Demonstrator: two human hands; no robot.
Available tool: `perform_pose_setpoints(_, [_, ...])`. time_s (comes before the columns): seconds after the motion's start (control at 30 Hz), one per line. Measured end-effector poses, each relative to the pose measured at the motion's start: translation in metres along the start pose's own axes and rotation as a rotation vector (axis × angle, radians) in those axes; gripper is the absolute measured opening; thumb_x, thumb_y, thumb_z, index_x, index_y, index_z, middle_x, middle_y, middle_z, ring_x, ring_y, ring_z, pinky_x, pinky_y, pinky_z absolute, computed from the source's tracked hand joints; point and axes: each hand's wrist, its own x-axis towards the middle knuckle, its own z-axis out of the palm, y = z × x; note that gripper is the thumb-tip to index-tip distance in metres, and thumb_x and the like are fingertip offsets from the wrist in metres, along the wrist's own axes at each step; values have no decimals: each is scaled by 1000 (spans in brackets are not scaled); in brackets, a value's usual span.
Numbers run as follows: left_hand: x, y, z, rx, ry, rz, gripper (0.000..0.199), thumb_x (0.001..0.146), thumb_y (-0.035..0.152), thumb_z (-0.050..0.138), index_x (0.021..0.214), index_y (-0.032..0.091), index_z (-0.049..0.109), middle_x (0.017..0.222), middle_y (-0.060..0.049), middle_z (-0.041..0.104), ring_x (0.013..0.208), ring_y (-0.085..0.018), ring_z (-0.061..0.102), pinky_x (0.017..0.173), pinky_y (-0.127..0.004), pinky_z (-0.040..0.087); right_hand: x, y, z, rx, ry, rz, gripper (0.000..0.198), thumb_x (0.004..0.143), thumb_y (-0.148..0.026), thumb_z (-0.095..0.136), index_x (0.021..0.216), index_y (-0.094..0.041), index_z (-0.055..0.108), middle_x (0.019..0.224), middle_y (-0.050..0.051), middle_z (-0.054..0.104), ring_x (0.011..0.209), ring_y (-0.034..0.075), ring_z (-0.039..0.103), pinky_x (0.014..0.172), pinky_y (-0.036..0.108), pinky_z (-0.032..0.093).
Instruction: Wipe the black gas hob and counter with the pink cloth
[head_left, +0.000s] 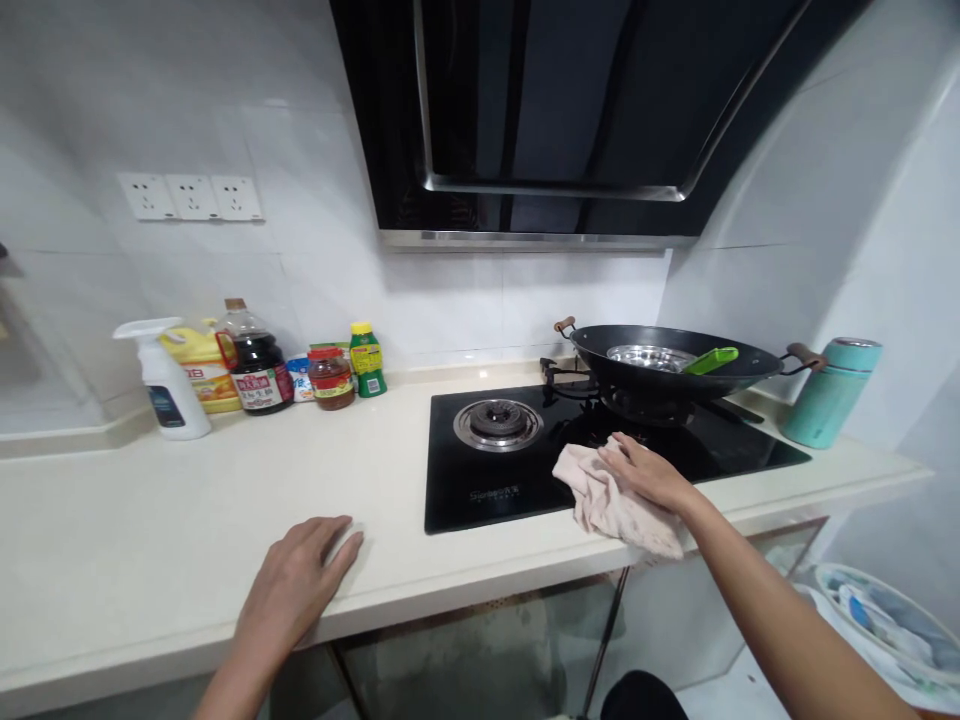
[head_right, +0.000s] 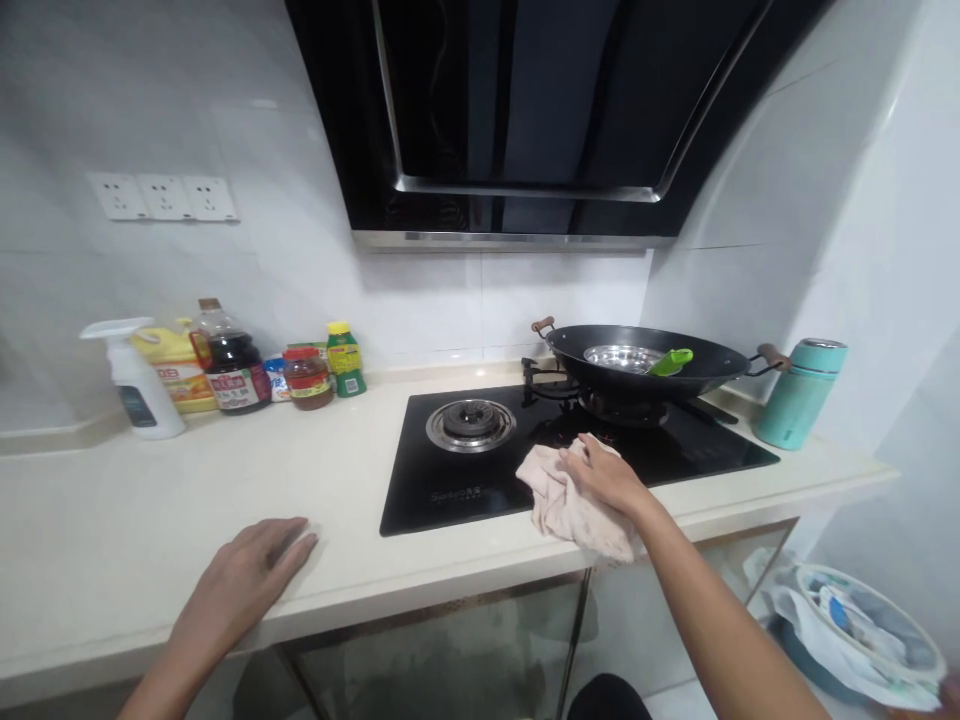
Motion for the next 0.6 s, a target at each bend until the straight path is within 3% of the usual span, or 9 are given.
perform_pose_setpoints(0.13, [0, 0, -1, 2, 5, 8, 45, 92, 57, 49, 105, 23, 75, 110, -8, 78, 106, -29, 71, 96, -41, 53, 34, -15, 1, 97, -35, 36, 79, 95, -74, 40, 150, -18, 48, 152, 16, 52, 140, 31, 49, 116, 44, 37])
perform_pose_setpoints(0.3, [0, 6, -5, 12, -8, 2, 46, 92, 56, 49, 105, 21, 75, 110, -9, 77, 105, -29, 70, 98, -42, 52, 71, -16, 4, 176, -52, 111, 51, 99, -57, 55, 134, -20, 59, 142, 12, 57, 127, 28, 57, 109, 54, 43])
perform_pose_setpoints(0.6, [0, 7, -5, 24, -29, -2, 46, 93, 57, 48, 105, 21, 75, 111, -9, 77, 107, -29, 69, 98, -42, 51, 118, -14, -5, 255, -134, 103, 38, 99, -45, 60, 127, -20, 62, 130, 9, 63, 111, 23, 64, 95, 46, 55])
